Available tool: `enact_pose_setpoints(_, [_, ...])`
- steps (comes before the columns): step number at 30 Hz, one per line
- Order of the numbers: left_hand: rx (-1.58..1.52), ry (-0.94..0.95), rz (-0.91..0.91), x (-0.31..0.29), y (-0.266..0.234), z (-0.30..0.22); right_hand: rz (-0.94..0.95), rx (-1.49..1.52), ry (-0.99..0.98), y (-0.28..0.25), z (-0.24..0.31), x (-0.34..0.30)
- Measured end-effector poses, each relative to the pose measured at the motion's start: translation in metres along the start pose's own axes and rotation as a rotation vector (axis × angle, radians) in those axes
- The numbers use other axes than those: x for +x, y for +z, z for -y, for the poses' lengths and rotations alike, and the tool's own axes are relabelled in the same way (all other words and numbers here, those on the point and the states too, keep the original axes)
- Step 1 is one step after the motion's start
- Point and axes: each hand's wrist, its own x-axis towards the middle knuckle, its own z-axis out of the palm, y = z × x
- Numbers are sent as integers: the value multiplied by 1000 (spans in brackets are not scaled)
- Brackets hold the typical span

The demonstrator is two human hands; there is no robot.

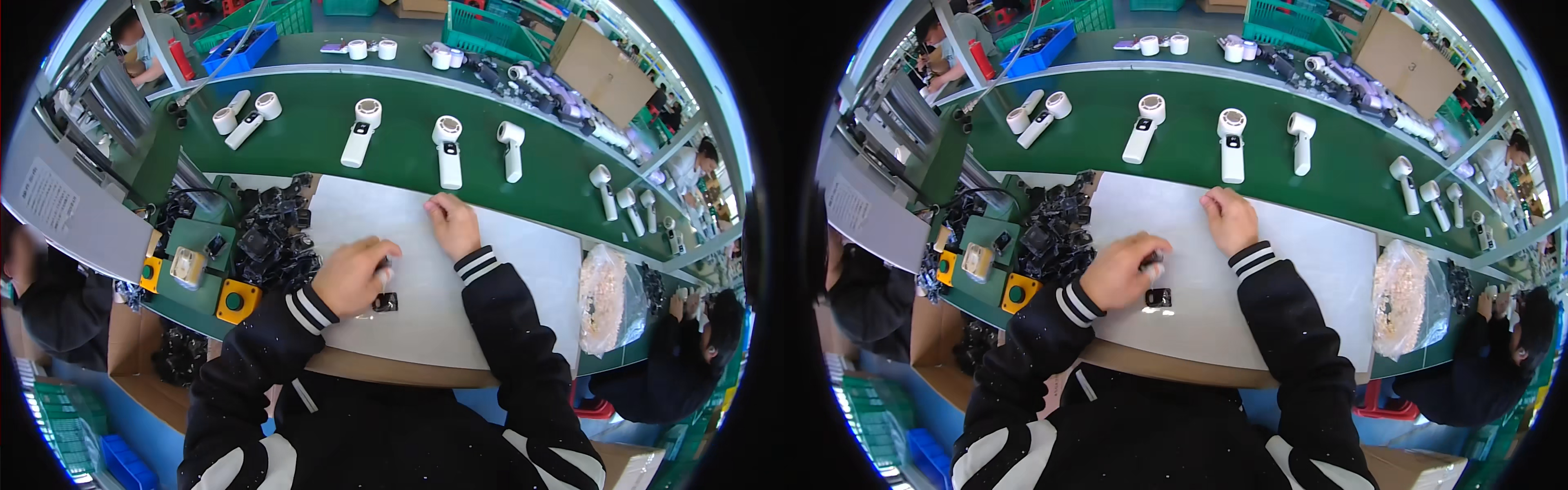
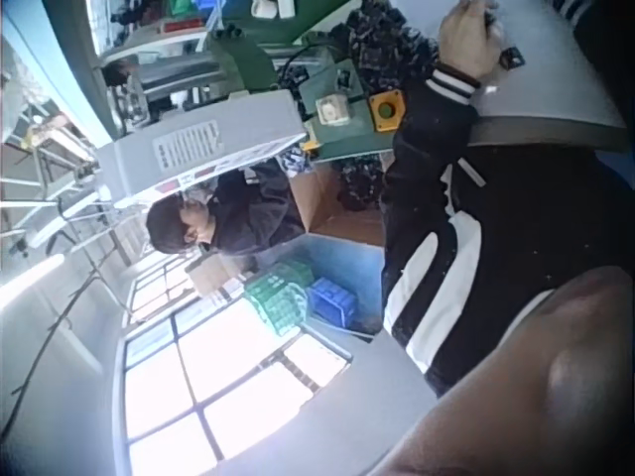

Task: Assembling handheld electronic devices on a manufacturing production line, involving component attachment and inspection.

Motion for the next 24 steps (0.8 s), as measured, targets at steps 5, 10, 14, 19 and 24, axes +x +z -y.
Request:
enact_pose_setpoints(5, [-50,-357,-186,43,-38,20,58,238,186,-11,6,2])
enact_pose_setpoints(10, [145,-373,-554,138,-90,153,92,261,303,-17,10,0])
enact_pose_setpoints(14, [833,-531,-523,157,-169,270,78,217,230,-10,7,3])
enact_pose_setpoints(19, [864,-764,-589,145,-209,318,-25,171,67,-7,8,0])
enact_pose_setpoints(24, [1068,-878,-758,159,-183,334,-70,153,92,-8,5,2])
